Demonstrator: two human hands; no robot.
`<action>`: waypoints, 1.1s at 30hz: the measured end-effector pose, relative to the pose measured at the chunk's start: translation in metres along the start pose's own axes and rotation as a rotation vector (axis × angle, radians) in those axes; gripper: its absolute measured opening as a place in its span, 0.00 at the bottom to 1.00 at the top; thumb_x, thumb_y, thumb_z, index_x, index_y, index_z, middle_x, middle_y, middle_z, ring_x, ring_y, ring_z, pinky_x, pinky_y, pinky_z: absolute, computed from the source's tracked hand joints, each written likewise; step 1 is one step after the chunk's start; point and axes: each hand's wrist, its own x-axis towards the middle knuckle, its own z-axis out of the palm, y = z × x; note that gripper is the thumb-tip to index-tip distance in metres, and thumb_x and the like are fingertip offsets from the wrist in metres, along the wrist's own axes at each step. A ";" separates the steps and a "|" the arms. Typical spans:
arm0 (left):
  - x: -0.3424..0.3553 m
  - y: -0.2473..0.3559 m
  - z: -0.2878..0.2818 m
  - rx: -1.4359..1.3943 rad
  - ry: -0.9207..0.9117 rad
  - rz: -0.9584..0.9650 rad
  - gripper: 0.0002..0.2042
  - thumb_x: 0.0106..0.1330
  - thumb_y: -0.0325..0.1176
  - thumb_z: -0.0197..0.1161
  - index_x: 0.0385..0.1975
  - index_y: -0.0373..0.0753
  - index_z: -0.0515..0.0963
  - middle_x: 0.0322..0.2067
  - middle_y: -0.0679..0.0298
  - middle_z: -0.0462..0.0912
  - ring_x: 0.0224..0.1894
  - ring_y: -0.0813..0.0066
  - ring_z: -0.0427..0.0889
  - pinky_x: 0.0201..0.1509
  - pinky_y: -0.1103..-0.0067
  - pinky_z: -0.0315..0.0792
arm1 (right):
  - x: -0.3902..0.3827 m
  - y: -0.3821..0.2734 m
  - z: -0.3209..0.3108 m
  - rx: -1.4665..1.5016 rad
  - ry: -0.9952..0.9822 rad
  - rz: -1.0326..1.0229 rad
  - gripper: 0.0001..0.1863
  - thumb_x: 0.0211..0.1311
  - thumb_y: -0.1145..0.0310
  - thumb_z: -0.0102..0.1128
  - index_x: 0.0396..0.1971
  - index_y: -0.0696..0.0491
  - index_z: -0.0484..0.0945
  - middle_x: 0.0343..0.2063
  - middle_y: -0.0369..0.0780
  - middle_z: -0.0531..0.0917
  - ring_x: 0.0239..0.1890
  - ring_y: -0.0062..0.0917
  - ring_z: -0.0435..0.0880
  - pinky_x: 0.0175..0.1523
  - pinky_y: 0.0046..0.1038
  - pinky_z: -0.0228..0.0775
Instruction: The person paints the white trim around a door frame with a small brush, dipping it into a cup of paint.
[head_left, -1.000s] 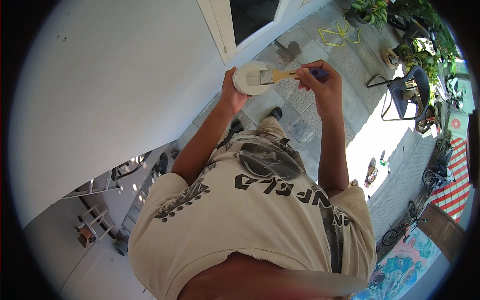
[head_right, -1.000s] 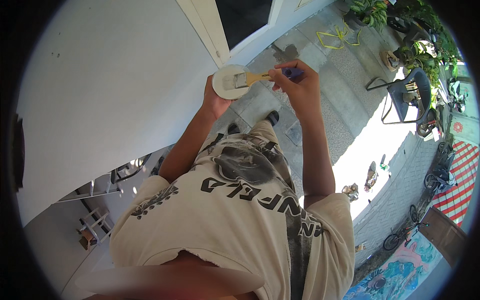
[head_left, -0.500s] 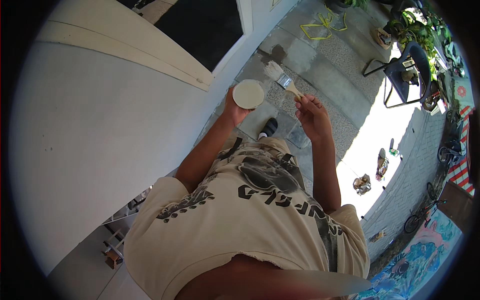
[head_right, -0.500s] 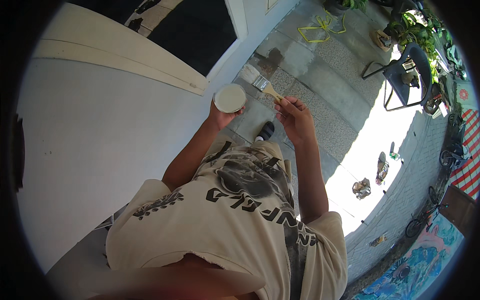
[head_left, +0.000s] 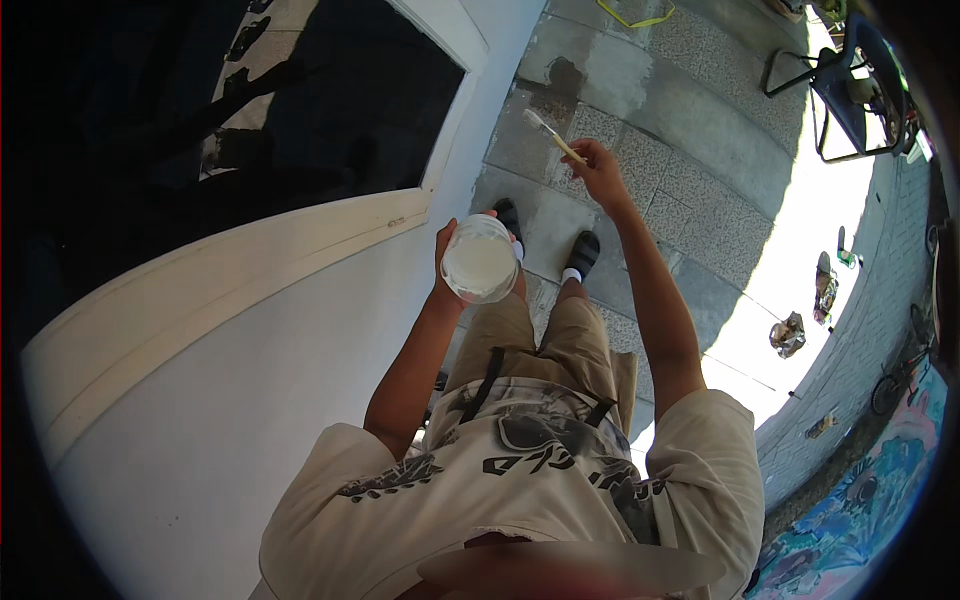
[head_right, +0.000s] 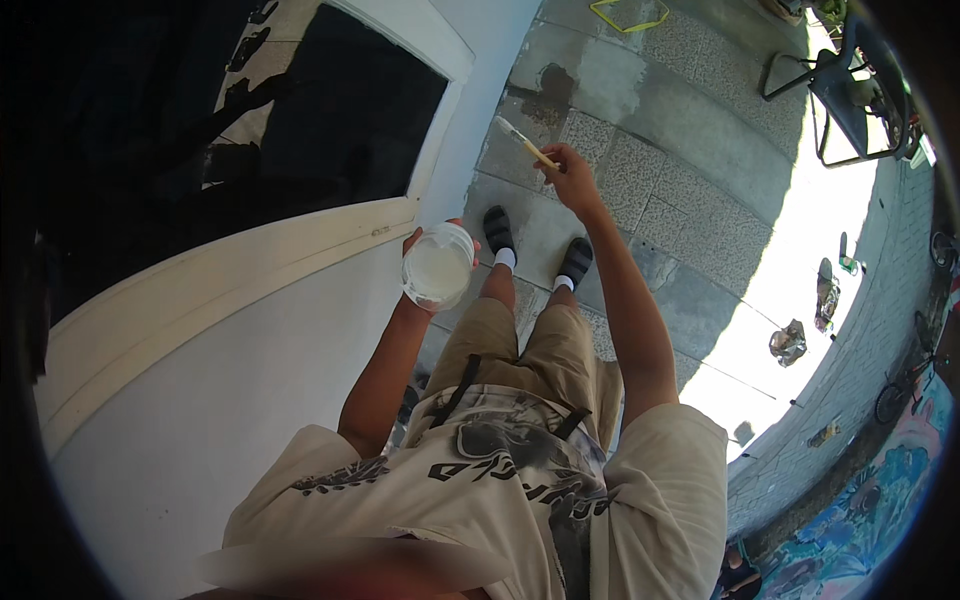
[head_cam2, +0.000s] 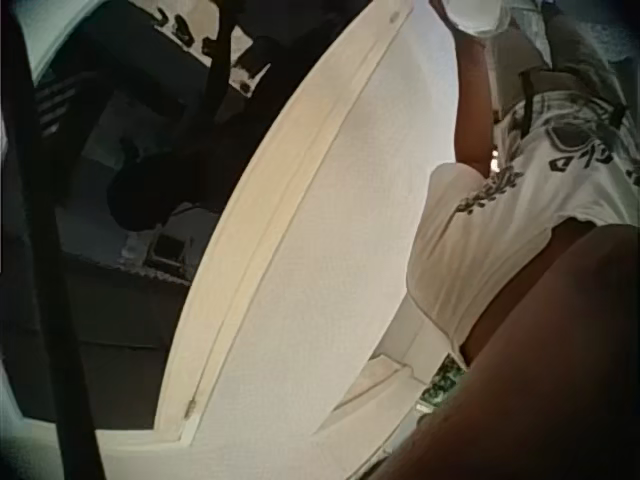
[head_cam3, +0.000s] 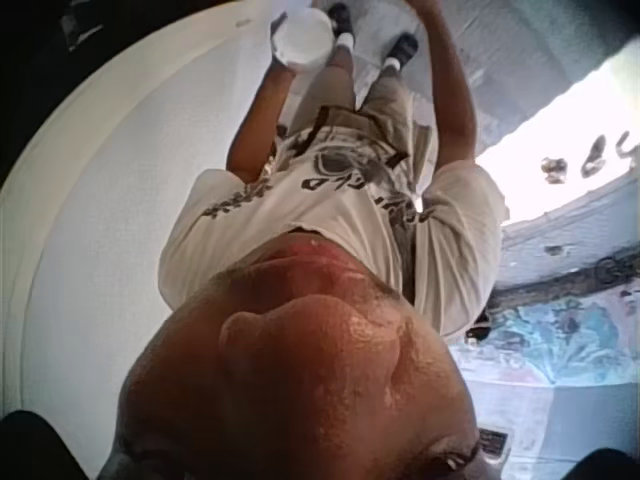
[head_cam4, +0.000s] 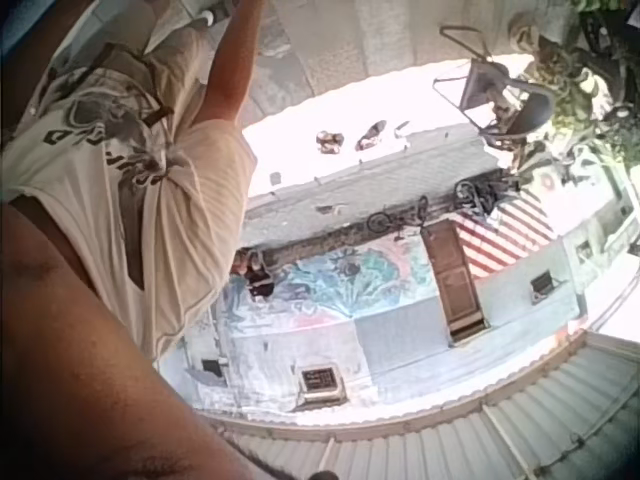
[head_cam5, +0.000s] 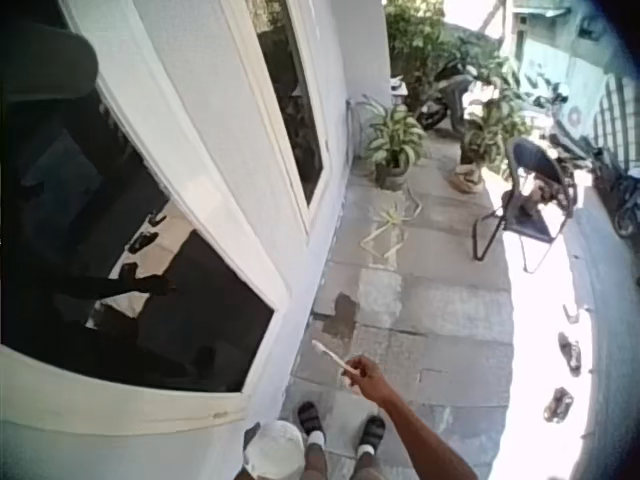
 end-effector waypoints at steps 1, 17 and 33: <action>0.009 0.005 -0.010 0.000 -0.010 -0.016 0.30 0.72 0.57 0.43 0.61 0.37 0.70 0.44 0.40 0.80 0.41 0.51 0.83 0.44 0.64 0.81 | 0.026 0.021 0.004 -0.068 0.007 -0.100 0.17 0.63 0.77 0.58 0.52 0.55 0.78 0.37 0.40 0.87 0.34 0.20 0.84 0.37 0.26 0.74; 0.095 0.040 -0.172 -0.078 0.136 -0.106 0.30 0.71 0.59 0.44 0.60 0.41 0.72 0.43 0.39 0.75 0.42 0.53 0.80 0.43 0.71 0.79 | 0.350 0.192 0.040 -0.600 0.083 -0.279 0.15 0.57 0.70 0.63 0.46 0.47 0.85 0.31 0.41 0.87 0.32 0.27 0.83 0.39 0.29 0.75; 0.110 0.050 -0.153 -0.073 0.155 -0.055 0.31 0.72 0.57 0.40 0.61 0.36 0.67 0.45 0.38 0.75 0.43 0.52 0.82 0.41 0.68 0.83 | 0.339 0.186 0.045 -0.510 -0.005 -0.367 0.16 0.54 0.72 0.67 0.44 0.45 0.87 0.32 0.40 0.86 0.31 0.26 0.82 0.38 0.29 0.75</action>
